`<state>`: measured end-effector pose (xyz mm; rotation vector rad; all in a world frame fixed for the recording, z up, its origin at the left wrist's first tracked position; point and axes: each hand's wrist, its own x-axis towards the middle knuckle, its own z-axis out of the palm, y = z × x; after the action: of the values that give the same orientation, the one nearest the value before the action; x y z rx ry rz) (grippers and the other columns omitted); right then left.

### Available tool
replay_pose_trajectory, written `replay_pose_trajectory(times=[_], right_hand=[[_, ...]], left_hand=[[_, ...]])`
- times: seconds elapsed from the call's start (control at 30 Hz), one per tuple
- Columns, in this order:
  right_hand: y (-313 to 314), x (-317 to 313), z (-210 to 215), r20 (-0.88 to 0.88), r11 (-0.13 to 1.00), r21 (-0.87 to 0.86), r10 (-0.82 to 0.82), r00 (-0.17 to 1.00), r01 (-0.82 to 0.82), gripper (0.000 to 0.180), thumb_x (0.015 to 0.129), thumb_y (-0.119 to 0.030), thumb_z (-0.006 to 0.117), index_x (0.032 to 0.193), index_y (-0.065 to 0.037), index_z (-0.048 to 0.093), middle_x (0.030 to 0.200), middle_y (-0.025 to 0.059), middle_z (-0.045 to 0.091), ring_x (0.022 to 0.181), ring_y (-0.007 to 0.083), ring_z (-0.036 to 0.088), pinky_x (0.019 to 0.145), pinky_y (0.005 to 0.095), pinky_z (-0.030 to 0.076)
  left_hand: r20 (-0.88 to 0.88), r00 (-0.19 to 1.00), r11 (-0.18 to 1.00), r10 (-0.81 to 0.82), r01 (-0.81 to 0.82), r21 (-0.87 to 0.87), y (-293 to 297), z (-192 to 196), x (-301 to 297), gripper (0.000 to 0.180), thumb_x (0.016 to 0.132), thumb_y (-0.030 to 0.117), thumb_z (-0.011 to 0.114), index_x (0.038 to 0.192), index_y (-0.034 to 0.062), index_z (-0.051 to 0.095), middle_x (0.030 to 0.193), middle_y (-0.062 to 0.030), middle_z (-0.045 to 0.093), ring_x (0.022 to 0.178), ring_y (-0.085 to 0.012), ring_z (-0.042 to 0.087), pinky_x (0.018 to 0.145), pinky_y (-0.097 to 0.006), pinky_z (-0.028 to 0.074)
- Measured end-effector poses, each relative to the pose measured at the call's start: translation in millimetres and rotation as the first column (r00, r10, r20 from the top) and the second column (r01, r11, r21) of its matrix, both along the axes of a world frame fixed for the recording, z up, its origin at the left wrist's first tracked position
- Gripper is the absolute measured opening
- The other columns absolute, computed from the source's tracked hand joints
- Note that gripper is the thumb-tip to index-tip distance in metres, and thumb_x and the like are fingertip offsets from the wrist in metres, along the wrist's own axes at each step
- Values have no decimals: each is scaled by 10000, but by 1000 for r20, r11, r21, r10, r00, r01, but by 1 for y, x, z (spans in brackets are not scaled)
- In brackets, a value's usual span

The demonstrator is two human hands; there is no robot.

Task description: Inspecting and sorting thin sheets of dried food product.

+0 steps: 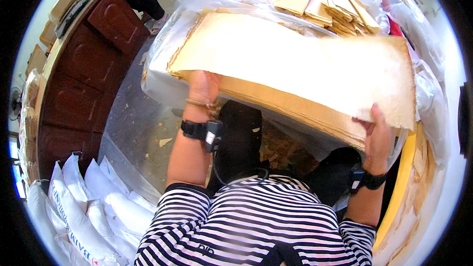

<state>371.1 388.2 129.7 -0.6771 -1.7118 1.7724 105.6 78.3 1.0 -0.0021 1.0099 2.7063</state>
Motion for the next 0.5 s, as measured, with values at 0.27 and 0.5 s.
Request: replay_pose_trajectory(times=[0.27, 0.5], right_hand=[[43, 17, -9, -127, 987, -134, -103, 987, 86, 377, 989, -243, 551, 1259, 20, 553, 1173, 149, 648, 995, 240, 674, 861, 399, 568], [78, 44, 12, -236, 962, -207, -227, 945, 179, 378, 990, -227, 549, 1268, 28, 550, 1216, 169, 652, 1053, 249, 670, 879, 403, 562]], left_hand=[[-18, 996, 996, -92, 93, 9, 1, -1, -24, 439, 1043, 283, 447, 1379, 1, 453, 1338, -159, 576, 1212, -252, 581, 995, -400, 514], [-54, 972, 955, -229, 235, 181, -19, -19, -60, 438, 1044, 278, 453, 1380, -3, 453, 1337, -154, 581, 1198, -246, 590, 988, -403, 518]])
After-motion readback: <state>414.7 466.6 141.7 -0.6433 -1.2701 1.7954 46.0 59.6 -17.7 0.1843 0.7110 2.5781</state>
